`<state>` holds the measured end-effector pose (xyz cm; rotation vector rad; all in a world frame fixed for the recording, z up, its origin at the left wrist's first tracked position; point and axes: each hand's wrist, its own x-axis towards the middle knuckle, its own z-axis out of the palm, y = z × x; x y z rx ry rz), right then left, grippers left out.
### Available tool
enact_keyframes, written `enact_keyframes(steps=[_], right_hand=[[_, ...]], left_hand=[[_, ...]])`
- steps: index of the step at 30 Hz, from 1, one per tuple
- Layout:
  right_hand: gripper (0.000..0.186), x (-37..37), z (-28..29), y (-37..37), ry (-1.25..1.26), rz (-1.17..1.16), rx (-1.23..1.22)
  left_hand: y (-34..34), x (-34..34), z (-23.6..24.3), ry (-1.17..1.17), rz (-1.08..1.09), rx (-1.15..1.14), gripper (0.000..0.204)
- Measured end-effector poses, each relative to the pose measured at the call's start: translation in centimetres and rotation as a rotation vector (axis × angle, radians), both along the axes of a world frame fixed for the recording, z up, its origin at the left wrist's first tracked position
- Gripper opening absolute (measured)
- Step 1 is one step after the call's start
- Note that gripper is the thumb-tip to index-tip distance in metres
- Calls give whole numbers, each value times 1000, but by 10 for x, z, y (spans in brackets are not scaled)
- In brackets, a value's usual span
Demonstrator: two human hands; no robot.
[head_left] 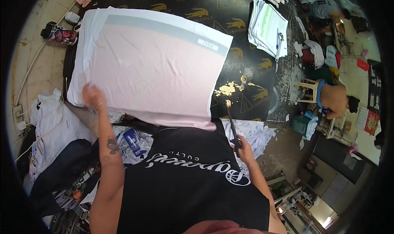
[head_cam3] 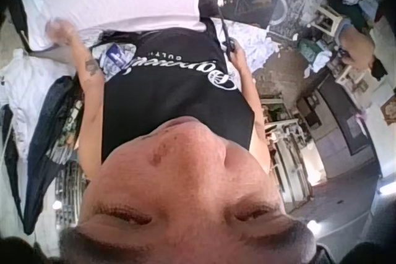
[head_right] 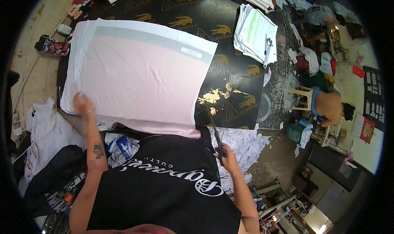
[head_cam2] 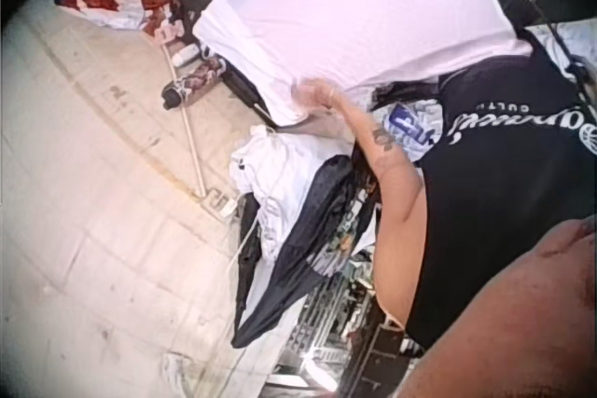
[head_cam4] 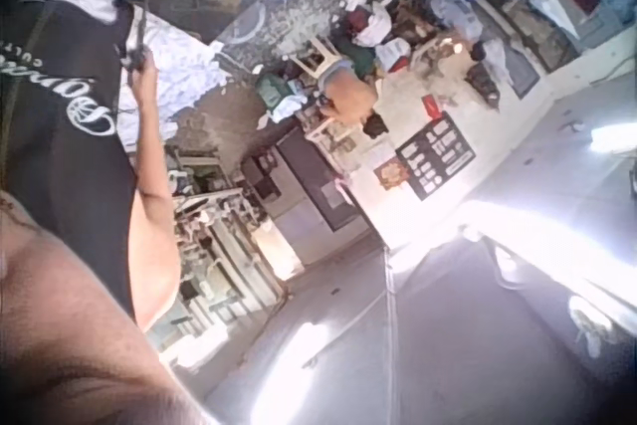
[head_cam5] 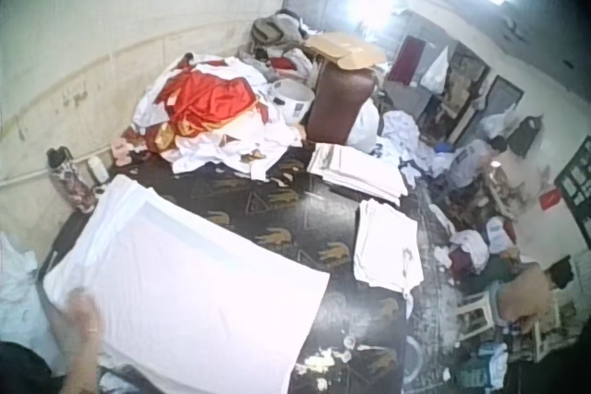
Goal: The person uses shears to cut a red and white jersey and a white sheet of paper on a cluttered table. They repeatedly cut along the edges of the jersey and paper, then fold and stack the cut pieces.
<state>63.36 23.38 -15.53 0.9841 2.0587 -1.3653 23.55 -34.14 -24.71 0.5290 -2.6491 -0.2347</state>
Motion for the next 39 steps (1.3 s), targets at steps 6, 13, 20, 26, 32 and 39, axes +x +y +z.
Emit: enact_keyframes(steps=[6, 13, 20, 26, 32, 39], right_hand=[[77, -41, 4, 110, -129, 280, -2], [90, -188, 19, 218, -194, 481, -160], [98, -343, -28, 242, -101, 694, -278], [78, -386, -26, 235, -177, 905, -3], [77, -402, -14, 201, -141, 782, -96], [81, -423, -23, 177, -130, 863, -2]], left_hand=[[276, -17, -28, -154, -1369, 213, 48], [366, -25, -9, -245, -1360, 89, 56], [380, -24, -18, -318, -1415, 34, 66], [375, -29, -16, -375, -1408, 71, 64], [377, -31, -16, -372, -1411, 73, 63], [373, -32, -21, -374, -1423, 71, 62]])
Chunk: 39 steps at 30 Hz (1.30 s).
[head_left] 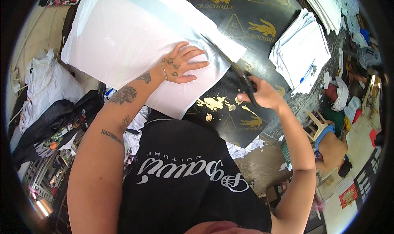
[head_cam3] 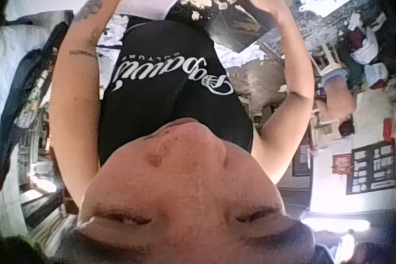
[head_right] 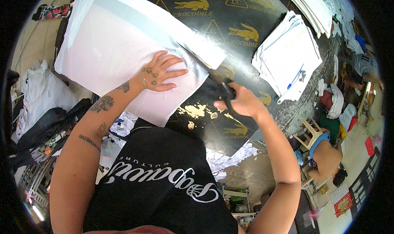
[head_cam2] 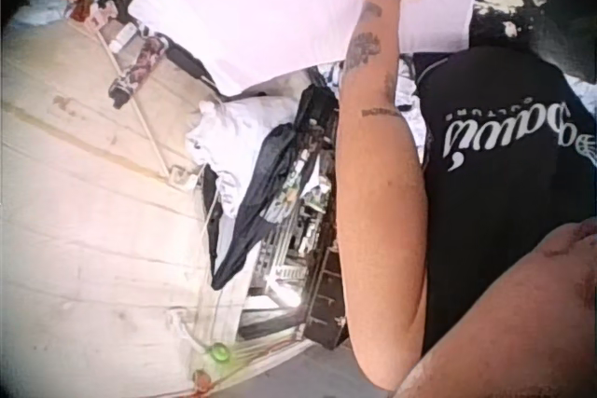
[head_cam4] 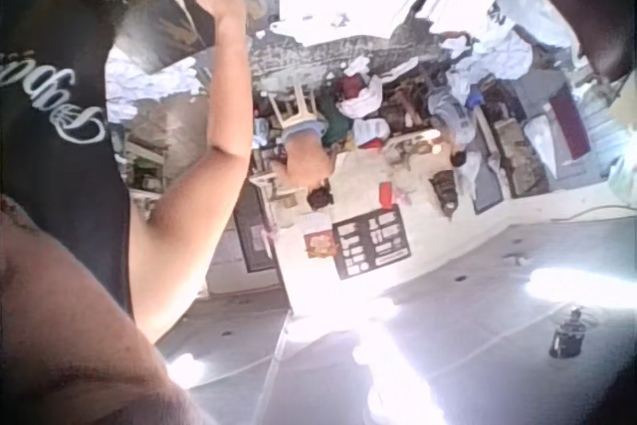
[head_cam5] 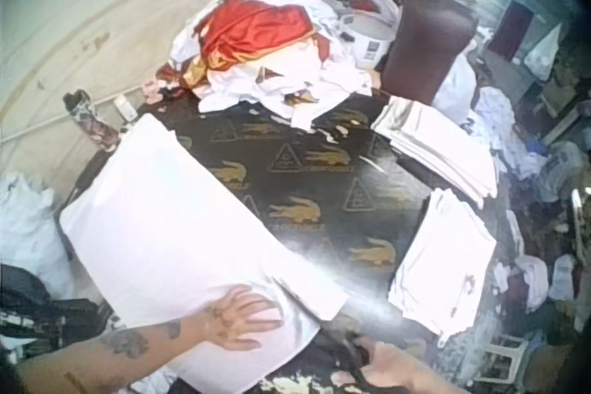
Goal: The person uses shears to cut a red and white jersey and a white sheet of paper on a cluttered table. They repeatedly cut along the edges of the jersey and paper, then fold and stack the cut pieces.
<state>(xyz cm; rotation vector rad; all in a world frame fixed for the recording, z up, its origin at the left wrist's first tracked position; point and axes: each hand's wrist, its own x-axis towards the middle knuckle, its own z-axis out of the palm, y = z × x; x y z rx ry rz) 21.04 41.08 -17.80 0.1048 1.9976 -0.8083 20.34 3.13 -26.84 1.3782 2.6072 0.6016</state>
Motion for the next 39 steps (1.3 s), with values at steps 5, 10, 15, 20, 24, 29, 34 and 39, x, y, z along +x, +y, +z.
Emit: enact_keyframes(steps=[5, 10, 15, 20, 24, 29, 34, 39], right_hand=[[88, -12, -8, -20, -83, -7, 32], [70, -29, -3, -53, 54, -29, -156], [83, -53, 9, -81, -67, 66, 26], [79, -73, 7, -123, 88, 105, 73], [78, -92, 3, -145, -22, 61, 24], [73, -107, -5, -173, 10, -12, 0], [78, -127, 4, -215, -2, 2, 17], [86, -158, 16, -258, -128, 109, 189]], left_hand=[[0, -1, 0, -2, -7, 35, 62], [-3, -1, 0, -3, -3, 65, 63], [-7, -4, -2, -55, -17, 167, 60], [-20, -10, 0, -263, -4, 402, 39], [-114, -71, 7, 17, 281, 757, 25], [-334, -203, 0, 336, 685, 226, 37], [-425, -229, -26, 335, 616, -115, 51], [-417, -222, -24, 330, 637, -20, 58]])
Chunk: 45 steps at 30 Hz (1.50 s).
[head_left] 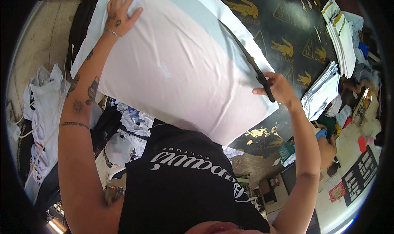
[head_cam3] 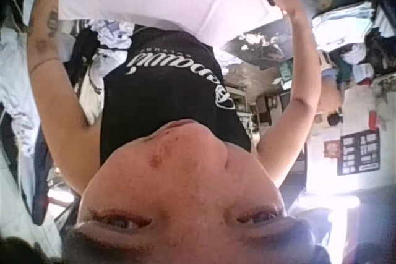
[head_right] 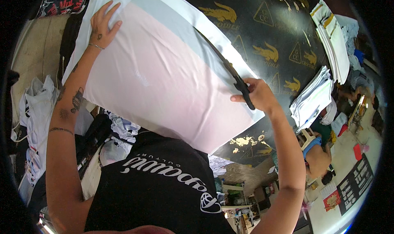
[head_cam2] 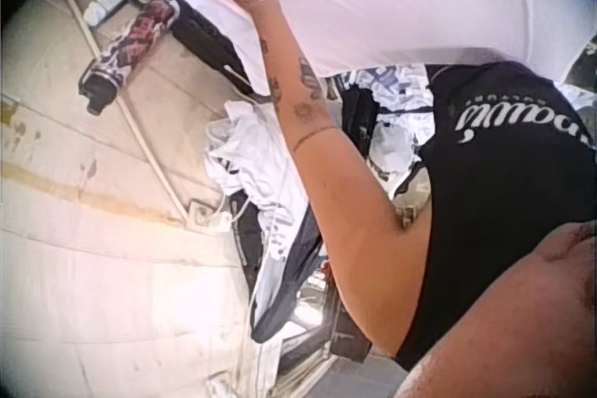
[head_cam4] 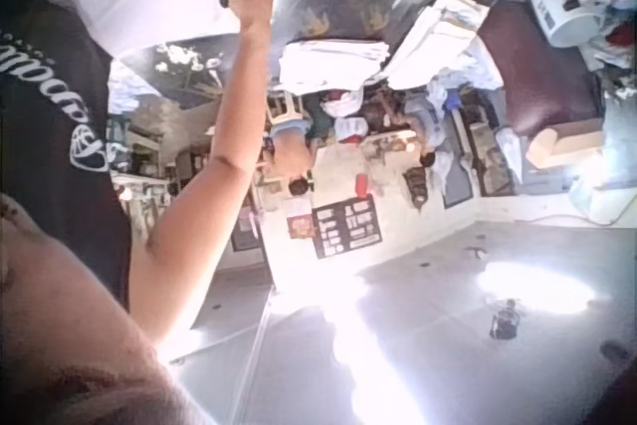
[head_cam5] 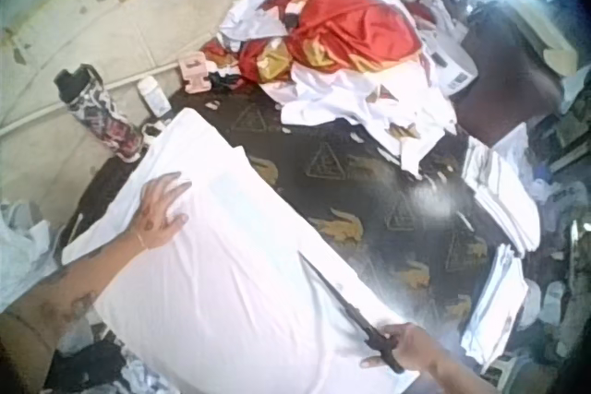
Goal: The person uses shears to cut a red and white jersey and a white sheet of paper on a cluttered table. They repeatedly cut along the edges of the jersey and paper, then fold and stack the cut pieces.
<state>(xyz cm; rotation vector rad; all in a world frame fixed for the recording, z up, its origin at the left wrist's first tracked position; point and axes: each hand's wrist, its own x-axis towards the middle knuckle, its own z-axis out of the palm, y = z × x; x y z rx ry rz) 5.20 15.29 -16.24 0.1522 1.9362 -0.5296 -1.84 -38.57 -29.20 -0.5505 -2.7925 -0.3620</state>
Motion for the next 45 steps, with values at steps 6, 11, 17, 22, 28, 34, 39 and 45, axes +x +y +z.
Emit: enact_keyframes(steps=[6, 11, 17, 22, 28, 34, 39, 45], right_hand=[[74, -20, -12, -41, 241, -27, -210], [74, -48, -10, -69, 74, -24, -97], [75, -73, -12, -106, 174, -23, -226], [86, -88, -12, -127, 186, 32, -135], [95, -133, -16, -154, 98, 163, -28], [62, -34, 2, -68, 423, 0, -379], [54, 181, -22, -1, 527, -428, 45], [63, 354, -65, -12, 651, -745, 358]], left_hand=[[-1, -4, 8, -30, 5, 25, 63], [4, -3, 12, -37, -7, 50, 67], [4, -6, 18, -100, -6, 63, 66], [-7, -3, 12, -53, -33, 270, 66], [-17, -3, 14, -66, -74, 353, 58], [27, -23, 11, -133, 166, 551, 40], [138, -76, 35, -343, -547, 245, 29], [150, -134, 78, -348, -501, -32, 23]])
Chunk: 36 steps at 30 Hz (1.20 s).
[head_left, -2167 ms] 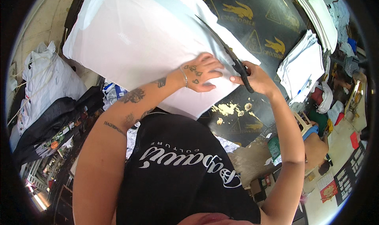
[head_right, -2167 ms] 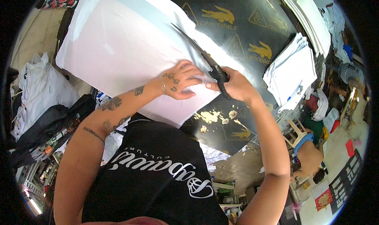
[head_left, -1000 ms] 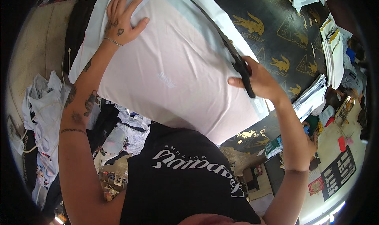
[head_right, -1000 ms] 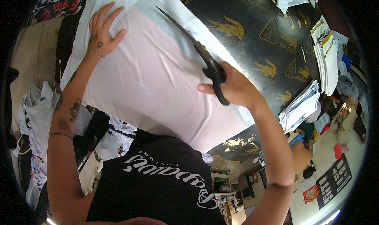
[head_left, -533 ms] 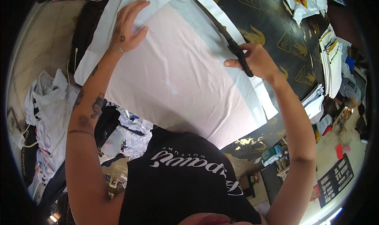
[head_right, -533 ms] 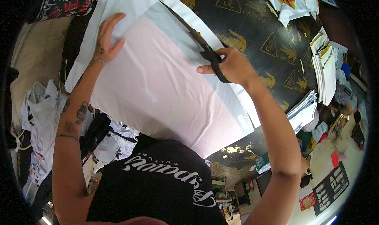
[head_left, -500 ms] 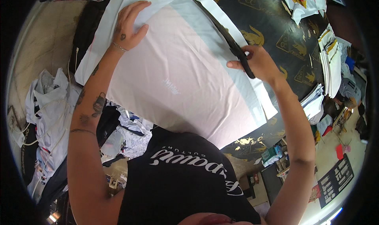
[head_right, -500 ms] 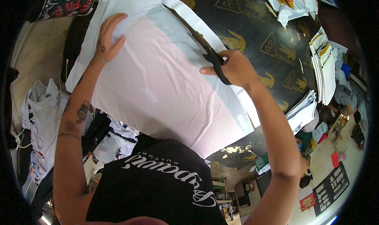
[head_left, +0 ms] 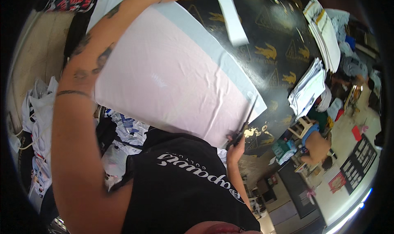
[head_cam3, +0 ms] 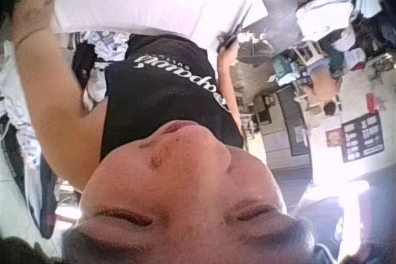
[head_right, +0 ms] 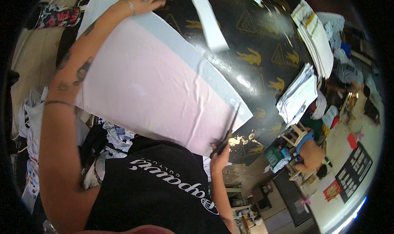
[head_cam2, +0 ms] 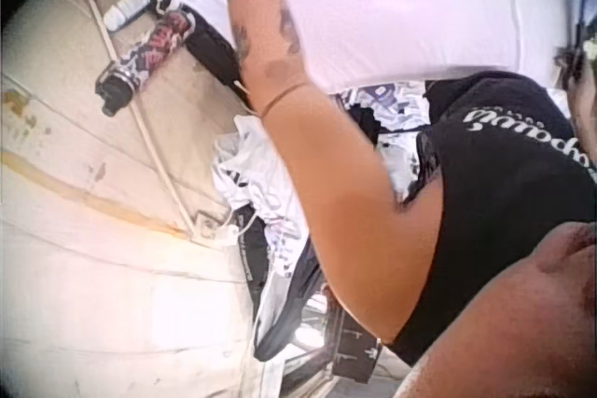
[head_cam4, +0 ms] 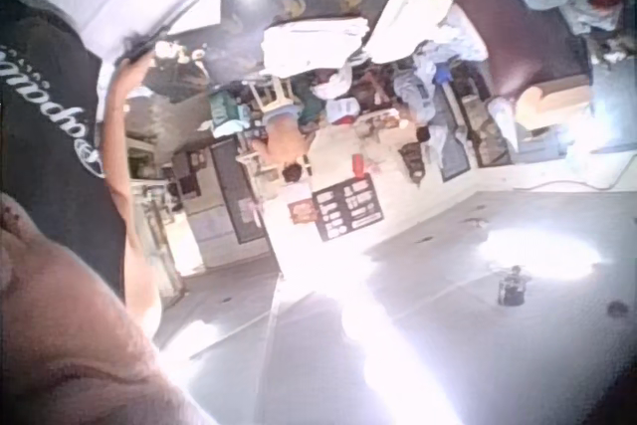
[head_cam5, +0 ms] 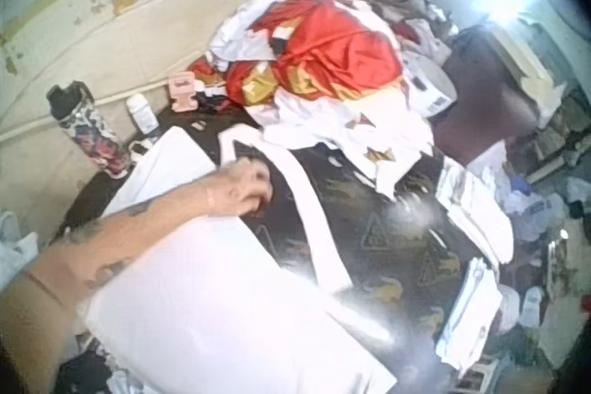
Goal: The person uses shears to cut a red and white jersey and a white sheet of paper on a cluttered table. They repeatedly cut along the edges of the jersey and paper, then fold and stack the cut pieces.
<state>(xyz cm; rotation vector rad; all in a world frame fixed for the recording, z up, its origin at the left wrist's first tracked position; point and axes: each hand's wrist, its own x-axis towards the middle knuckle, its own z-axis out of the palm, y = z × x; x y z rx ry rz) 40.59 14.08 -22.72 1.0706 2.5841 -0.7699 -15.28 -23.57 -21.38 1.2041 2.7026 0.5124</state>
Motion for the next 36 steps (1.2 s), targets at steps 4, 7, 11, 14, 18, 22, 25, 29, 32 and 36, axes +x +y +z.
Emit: enact_keyframes(steps=[4, 7, 11, 14, 18, 22, 25, 29, 32, 36], right_hand=[[72, 21, -21, -21, 95, 317, 80], [67, -43, -9, 38, 5, 324, -66], [53, -185, 41, 174, 32, 522, 482], [58, -228, 80, 221, 130, 514, 578], [57, -153, 104, 205, 48, 411, 55], [73, -10, 88, 181, -127, 480, -569], [81, 67, 83, 189, -634, 430, -957], [87, 86, 57, 149, -579, 630, -987], [91, 67, 33, 86, -553, 719, -885], [86, 70, 17, 23, -350, 617, -901]], left_hand=[[21, 52, -12, -95, -339, -211, 5], [44, 54, -16, -26, -317, -305, 8], [65, 24, -27, 438, 120, -446, 28], [76, 52, -44, 683, 433, 32, 25], [82, 199, -51, 274, 155, 304, 46], [41, 387, -24, -79, -195, 97, 49], [29, 475, -18, 124, 77, 221, 49], [67, 533, -36, -159, 260, 374, 33], [90, 548, -46, 77, 261, 358, 26], [96, 559, -47, 193, 332, 388, 18]])
